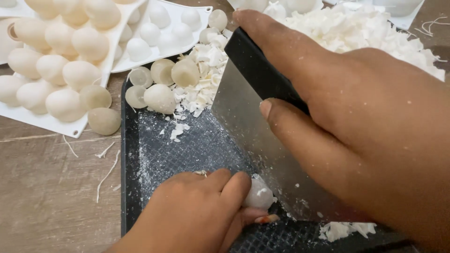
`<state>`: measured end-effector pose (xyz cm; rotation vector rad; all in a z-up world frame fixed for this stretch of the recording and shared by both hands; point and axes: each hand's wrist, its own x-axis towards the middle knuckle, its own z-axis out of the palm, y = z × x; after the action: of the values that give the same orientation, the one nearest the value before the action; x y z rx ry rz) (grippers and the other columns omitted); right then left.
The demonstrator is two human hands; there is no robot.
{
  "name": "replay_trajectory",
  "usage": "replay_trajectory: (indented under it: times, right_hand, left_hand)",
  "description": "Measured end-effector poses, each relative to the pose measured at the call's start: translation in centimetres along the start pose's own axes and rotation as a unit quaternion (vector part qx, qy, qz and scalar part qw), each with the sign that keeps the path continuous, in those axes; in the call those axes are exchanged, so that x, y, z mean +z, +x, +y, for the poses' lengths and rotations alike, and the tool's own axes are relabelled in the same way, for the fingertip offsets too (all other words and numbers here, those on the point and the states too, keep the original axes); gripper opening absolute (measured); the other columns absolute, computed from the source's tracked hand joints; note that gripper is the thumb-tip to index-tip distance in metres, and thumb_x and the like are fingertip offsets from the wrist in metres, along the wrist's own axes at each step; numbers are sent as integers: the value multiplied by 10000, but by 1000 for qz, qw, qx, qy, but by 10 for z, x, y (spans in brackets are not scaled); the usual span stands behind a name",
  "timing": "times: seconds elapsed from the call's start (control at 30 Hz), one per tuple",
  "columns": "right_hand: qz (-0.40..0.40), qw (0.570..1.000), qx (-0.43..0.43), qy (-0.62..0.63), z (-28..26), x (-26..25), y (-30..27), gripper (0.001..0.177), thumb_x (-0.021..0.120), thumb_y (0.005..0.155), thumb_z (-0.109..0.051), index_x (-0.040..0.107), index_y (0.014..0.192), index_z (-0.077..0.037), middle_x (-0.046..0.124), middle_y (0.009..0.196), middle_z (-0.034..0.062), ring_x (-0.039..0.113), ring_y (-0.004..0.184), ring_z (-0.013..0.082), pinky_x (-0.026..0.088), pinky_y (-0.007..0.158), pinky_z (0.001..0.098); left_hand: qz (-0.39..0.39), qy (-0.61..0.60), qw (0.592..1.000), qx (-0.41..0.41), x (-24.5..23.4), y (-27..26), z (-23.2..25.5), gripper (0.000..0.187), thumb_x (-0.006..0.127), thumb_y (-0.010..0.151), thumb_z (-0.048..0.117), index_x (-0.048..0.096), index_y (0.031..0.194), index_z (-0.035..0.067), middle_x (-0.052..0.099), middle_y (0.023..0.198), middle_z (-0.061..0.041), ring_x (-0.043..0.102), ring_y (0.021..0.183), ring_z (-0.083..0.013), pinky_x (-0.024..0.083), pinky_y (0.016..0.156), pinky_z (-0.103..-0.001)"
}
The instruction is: Scraping and chopping small wax balls with a bench scraper on a tray.
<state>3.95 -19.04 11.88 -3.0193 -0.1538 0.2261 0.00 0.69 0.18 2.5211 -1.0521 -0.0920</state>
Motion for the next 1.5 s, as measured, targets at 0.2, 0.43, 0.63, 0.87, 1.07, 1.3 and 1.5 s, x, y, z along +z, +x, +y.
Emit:
replay_trajectory:
  times: [0.2, 0.43, 0.63, 0.87, 1.07, 1.3, 1.5]
  right_hand:
    - [79, 991, -92, 55, 8, 5, -3, 841, 632, 944, -288, 248, 1689, -211, 569, 493, 67, 610, 363, 220, 455, 359, 390]
    - [121, 981, -131, 71, 14, 7, -6, 811, 628, 926, -253, 301, 1665, -185, 571, 467, 72, 592, 327, 220, 432, 329, 389]
    - [142, 976, -147, 71, 14, 9, -9, 764, 609, 919, -211, 335, 1633, -188, 593, 466, 74, 580, 310, 213, 421, 308, 378]
    - [131, 964, -217, 75, 10, 13, -10, 753, 590, 910, -178, 293, 1595, -76, 571, 489, 73, 551, 343, 222, 411, 299, 381]
    - [111, 946, -294, 78, 4, 17, -8, 777, 575, 902, -154, 227, 1562, 63, 535, 517, 73, 521, 390, 237, 403, 296, 388]
    - [-95, 994, -25, -40, -25, -2, -2, 856, 536, 1008, -275, 19, 1689, -227, 641, 710, 82, 631, 570, 254, 530, 493, 398]
    - [63, 968, -238, 47, -15, 18, -5, 853, 583, 905, -201, 201, 1650, -36, 622, 621, 126, 604, 491, 278, 504, 394, 425]
  left_hand:
    - [-20, 3, 1000, -13, 2, 0, 1, 453, 668, 986, 535, 602, 945, 89, 633, 739, -100, 677, 591, -331, 537, 528, -428]
    - [-3, 11, 1000, -1, 2, 2, 2, 457, 669, 976, 536, 602, 931, 86, 631, 726, -95, 671, 589, -346, 534, 533, -437]
    - [-49, 11, 998, -27, -3, 2, 5, 453, 669, 961, 536, 598, 941, 89, 647, 748, -100, 687, 635, -362, 547, 575, -450]
    - [-29, 16, 999, -23, -1, 1, 7, 394, 672, 981, 487, 605, 964, 99, 667, 753, -113, 676, 630, -358, 528, 587, -471]
    - [27, 14, 1000, -3, -2, 2, 11, 342, 702, 929, 408, 597, 898, 85, 677, 733, -121, 676, 613, -355, 516, 578, -473]
    - [12, -5, 1000, -20, -1, 1, 10, 373, 709, 969, 448, 610, 934, 90, 686, 757, -115, 682, 631, -336, 522, 578, -454]
    - [64, -7, 998, 4, -4, 4, 13, 400, 741, 892, 425, 640, 935, 41, 699, 720, -131, 681, 581, -352, 520, 536, -463]
